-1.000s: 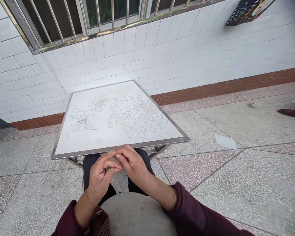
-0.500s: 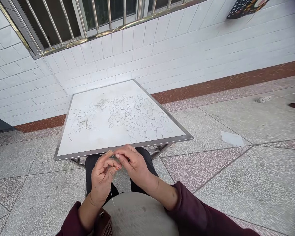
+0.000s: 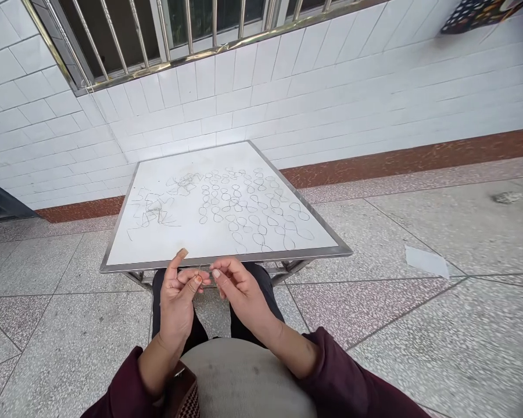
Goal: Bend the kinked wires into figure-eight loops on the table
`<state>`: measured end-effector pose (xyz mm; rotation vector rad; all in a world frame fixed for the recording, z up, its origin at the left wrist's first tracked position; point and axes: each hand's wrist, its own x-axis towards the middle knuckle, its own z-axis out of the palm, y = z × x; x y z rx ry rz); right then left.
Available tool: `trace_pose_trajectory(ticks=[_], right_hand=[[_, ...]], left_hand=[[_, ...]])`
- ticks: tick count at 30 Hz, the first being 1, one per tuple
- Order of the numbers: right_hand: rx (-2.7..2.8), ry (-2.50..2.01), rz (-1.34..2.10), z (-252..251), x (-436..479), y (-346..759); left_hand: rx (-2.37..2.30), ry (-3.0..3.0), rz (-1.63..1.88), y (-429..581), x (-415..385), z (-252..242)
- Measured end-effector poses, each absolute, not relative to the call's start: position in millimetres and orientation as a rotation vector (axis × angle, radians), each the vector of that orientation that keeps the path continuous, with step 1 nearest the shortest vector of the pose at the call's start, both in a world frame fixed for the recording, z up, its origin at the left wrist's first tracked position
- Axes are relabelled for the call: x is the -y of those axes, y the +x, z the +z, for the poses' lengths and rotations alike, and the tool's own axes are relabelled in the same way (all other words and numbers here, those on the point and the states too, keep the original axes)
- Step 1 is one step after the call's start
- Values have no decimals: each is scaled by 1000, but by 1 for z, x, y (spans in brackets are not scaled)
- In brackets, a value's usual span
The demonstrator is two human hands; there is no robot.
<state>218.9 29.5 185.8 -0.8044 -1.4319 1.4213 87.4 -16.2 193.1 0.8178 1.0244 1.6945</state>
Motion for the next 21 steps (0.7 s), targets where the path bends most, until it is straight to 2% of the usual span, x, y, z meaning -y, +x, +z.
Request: trace_pose_trajectory(ticks=[13, 21], right_hand=[[1759, -716, 1149, 181, -41, 228], [1670, -712, 1288, 180, -39, 230]], left_hand=[[-1218, 1118, 1339, 79, 19, 197], [-1230, 1149, 1348, 78, 16, 195]])
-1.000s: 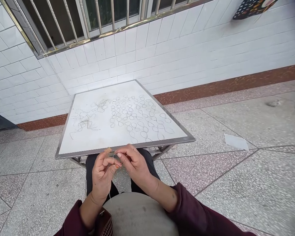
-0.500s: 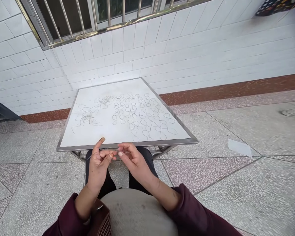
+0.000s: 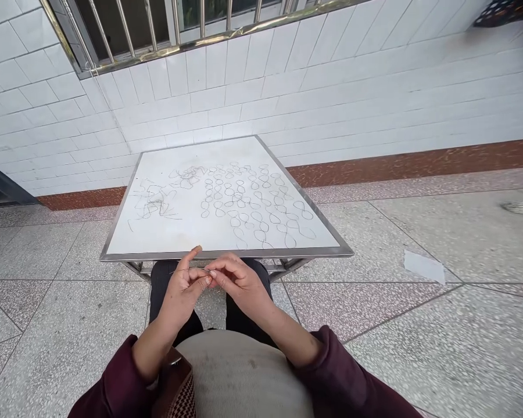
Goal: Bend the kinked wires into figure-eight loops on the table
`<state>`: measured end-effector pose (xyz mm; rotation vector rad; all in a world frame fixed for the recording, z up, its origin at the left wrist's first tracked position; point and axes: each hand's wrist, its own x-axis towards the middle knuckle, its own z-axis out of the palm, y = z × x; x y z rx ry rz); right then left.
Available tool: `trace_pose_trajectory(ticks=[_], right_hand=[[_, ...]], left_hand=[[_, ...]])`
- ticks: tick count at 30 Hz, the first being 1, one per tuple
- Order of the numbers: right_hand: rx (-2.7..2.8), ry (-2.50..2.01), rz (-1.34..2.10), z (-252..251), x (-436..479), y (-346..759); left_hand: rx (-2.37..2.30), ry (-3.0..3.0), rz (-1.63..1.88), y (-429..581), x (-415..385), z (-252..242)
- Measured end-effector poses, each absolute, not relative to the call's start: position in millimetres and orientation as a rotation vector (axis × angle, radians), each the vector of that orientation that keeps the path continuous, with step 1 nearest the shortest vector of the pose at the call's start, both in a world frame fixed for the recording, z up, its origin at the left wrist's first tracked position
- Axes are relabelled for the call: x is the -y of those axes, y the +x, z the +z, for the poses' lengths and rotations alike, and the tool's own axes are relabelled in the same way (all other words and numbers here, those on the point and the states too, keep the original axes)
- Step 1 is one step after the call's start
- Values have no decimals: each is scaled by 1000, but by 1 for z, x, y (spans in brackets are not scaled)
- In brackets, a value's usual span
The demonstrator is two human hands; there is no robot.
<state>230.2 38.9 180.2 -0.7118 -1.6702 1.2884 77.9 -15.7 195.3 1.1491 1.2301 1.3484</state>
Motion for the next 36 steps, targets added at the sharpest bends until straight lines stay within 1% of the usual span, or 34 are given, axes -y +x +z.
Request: trace_pose_trajectory(ticks=[5, 12, 17, 22, 27, 36], right_hand=[[1577, -674, 1439, 181, -39, 228], [1479, -775, 1478, 179, -38, 228], [1546, -843, 1375, 181, -38, 230], [1667, -812, 1128, 179, -43, 232], [1820, -754, 954, 178, -47, 236], [1894, -703, 840, 181, -48, 238]], left_hand=[[-1188, 1104, 1297, 80, 19, 190], [-1201, 1005, 1358, 81, 19, 189], [-1298, 1141, 1323, 81, 20, 189], [-1361, 1218, 1275, 81, 22, 187], [-1366, 1189, 1223, 81, 21, 183], [-1396, 1202, 1132, 83, 21, 188]])
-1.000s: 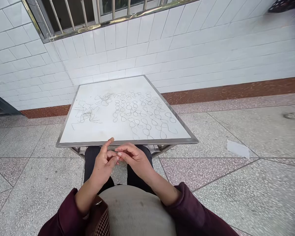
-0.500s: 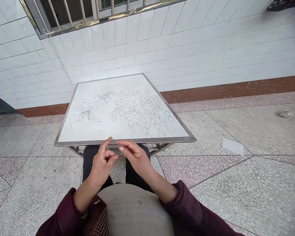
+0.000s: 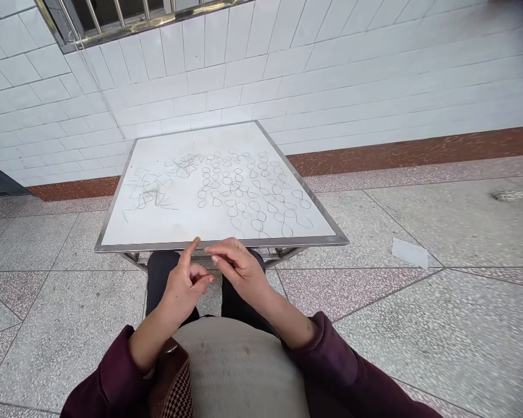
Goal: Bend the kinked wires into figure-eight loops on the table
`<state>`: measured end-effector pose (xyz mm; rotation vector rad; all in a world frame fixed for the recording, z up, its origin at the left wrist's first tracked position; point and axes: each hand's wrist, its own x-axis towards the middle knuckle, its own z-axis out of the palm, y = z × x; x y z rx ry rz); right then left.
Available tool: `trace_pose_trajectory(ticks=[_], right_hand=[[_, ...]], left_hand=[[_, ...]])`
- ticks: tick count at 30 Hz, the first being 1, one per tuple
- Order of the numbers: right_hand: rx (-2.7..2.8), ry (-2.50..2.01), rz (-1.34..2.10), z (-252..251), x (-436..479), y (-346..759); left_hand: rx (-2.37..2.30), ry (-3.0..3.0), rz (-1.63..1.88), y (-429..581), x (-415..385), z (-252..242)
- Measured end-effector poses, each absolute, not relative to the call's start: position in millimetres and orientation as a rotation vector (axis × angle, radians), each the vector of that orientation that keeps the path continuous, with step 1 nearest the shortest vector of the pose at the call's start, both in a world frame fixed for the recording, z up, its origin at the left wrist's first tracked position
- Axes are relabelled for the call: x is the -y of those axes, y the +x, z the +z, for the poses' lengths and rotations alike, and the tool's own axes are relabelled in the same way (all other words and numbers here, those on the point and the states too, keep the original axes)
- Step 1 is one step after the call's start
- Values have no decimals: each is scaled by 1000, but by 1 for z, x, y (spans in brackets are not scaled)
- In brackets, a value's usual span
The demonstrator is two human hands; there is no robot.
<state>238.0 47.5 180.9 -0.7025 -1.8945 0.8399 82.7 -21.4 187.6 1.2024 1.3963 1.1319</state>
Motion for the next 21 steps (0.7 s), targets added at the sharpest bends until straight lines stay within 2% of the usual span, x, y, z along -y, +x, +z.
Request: trace_pose_trajectory(ticks=[9, 21], right_hand=[[2061, -528, 740, 172, -51, 248], [2356, -514, 526, 197, -49, 251]], left_hand=[[-1358, 1214, 1071, 84, 26, 190], [-1331, 1205, 1082, 87, 26, 189]])
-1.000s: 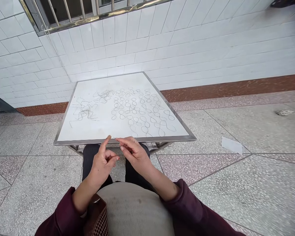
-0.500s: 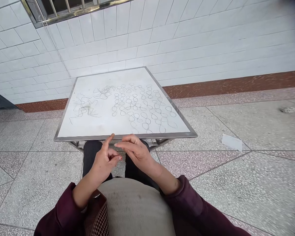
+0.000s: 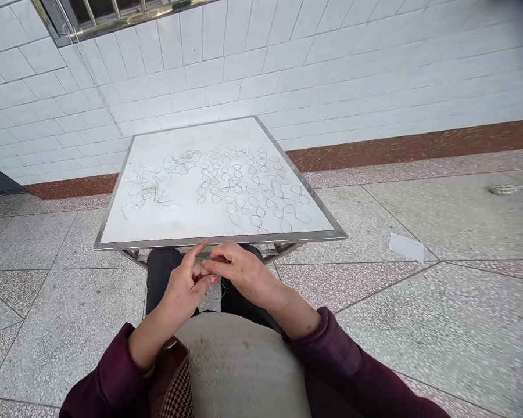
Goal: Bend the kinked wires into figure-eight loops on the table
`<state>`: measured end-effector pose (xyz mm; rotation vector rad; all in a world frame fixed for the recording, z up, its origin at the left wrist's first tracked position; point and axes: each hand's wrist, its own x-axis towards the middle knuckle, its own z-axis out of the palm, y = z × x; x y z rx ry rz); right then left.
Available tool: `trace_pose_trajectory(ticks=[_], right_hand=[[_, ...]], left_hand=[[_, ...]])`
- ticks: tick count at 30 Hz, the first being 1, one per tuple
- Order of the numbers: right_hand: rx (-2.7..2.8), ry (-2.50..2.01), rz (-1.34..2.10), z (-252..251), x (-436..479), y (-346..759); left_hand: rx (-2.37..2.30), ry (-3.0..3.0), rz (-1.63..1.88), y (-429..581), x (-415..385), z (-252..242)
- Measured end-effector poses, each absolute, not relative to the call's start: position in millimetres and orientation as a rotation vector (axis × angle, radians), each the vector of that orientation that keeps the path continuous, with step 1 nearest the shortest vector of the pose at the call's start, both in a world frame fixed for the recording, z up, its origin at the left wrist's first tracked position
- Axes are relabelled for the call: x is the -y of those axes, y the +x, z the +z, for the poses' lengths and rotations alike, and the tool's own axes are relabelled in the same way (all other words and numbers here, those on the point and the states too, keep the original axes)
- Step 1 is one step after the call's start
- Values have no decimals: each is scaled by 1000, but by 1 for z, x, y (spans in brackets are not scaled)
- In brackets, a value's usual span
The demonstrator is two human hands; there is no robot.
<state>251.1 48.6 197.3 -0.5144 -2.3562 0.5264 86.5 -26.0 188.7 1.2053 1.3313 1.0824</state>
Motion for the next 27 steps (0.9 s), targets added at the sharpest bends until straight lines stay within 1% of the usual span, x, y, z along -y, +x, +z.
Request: trace_pose_trajectory(ticks=[9, 14, 18, 22, 27], right_hand=[[2413, -451, 298, 193, -47, 249], [2407, -490, 271, 191, -46, 249], [2317, -520, 336, 184, -46, 246], [2047, -719, 458, 173, -44, 238], [1972, -843, 572, 172, -36, 231]], left_hand=[[-1314, 1198, 1057, 87, 24, 192], [-1364, 1191, 1035, 88, 24, 194], [-1340, 1183, 1066, 87, 23, 191], [-1359, 1202, 1095, 86, 23, 191], [-1389, 1248, 1101, 85, 22, 189]])
